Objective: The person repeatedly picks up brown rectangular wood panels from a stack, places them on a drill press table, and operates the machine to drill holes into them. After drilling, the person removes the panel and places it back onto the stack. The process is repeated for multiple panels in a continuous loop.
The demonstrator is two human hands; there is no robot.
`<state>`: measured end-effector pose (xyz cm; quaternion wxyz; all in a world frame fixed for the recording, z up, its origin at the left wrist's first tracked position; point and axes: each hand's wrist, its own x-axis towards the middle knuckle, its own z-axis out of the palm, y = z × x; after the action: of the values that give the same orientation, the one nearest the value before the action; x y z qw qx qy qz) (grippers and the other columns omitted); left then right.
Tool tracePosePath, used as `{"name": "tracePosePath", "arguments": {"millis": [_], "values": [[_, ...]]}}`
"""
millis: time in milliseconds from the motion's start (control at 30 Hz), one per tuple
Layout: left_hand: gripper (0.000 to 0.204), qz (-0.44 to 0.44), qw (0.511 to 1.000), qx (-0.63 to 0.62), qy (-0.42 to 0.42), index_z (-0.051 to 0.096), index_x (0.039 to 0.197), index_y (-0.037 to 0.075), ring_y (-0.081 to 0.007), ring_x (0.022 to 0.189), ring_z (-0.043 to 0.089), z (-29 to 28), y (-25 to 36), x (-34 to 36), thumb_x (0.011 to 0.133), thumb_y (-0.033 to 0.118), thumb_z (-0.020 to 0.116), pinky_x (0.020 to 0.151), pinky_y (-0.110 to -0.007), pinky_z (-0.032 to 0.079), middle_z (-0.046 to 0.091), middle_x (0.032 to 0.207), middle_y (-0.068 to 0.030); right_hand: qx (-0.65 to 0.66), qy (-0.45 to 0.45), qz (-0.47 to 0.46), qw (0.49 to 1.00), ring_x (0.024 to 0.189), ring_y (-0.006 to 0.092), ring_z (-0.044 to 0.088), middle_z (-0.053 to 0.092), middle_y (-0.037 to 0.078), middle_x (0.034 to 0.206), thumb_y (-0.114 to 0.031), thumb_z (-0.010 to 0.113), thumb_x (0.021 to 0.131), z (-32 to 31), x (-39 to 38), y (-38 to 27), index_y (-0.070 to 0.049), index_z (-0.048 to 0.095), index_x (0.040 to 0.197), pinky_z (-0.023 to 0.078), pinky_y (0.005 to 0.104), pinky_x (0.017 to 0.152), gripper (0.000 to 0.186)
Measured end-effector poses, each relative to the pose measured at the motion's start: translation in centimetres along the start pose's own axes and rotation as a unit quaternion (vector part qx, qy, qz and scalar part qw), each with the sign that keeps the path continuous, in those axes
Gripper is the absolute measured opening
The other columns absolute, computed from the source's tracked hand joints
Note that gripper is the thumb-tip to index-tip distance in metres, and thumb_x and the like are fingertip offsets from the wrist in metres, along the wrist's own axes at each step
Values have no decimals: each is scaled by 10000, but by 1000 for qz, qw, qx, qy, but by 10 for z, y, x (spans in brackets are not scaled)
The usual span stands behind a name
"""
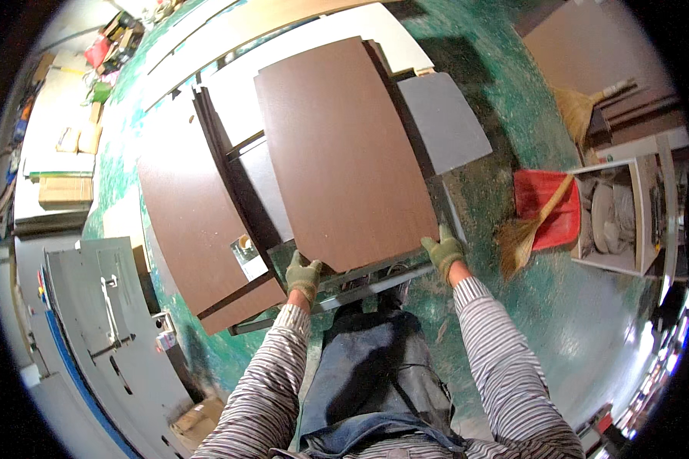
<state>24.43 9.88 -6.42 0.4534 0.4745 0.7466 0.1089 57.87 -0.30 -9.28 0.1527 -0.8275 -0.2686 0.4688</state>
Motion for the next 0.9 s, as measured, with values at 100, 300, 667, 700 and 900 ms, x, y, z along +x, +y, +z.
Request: {"name": "tracePosePath", "arguments": {"millis": [100, 300, 667, 700, 900], "values": [[499, -20, 985, -169, -37, 581, 1348, 25, -224, 1066, 675, 1, -41, -2, 854, 7, 646, 914, -333, 523, 705, 1186, -103, -8, 25, -49, 998, 1366, 367, 477, 476, 270, 1476, -330, 660, 909, 12, -2, 40, 49, 377, 1496, 399, 417, 1098, 753], [448, -211, 877, -412, -131, 561, 1371, 19, -238, 1010, 691, -9, -112, -37, 926, -5, 600, 849, -353, 561, 669, 1236, -106, 27, 87, -27, 995, 1374, 340, 473, 483, 242, 1481, -272, 644, 933, 23, -47, 94, 24, 389, 1495, 379, 399, 1121, 684], [310, -299, 858, -397, -126, 559, 1277, 57, -225, 871, 671, -31, -250, -107, 987, 159, 603, 713, -347, 528, 678, 1017, -86, -219, 230, -353, 880, 1449, 402, 330, 382, 244, 1540, -461, 585, 952, 78, -7, -40, 2, 395, 1490, 256, 490, 1193, 735], [312, -302, 862, -388, -121, 560, 1278, 59, -223, 870, 671, -34, -245, -111, 989, 167, 604, 719, -350, 531, 677, 1018, -84, -246, 242, -360, 867, 1466, 391, 302, 357, 244, 1556, -494, 578, 945, 97, 4, -48, -3, 400, 1488, 221, 496, 1207, 754], [331, -282, 864, -402, -110, 572, 1282, 32, -193, 883, 650, -44, -250, -118, 986, 175, 614, 721, -321, 540, 655, 1042, -85, -387, -162, -461, 782, 1278, 361, 514, 594, 192, 1305, -343, 592, 806, 247, -112, -103, -22, 624, 1225, 334, 486, 1138, 529]]}}
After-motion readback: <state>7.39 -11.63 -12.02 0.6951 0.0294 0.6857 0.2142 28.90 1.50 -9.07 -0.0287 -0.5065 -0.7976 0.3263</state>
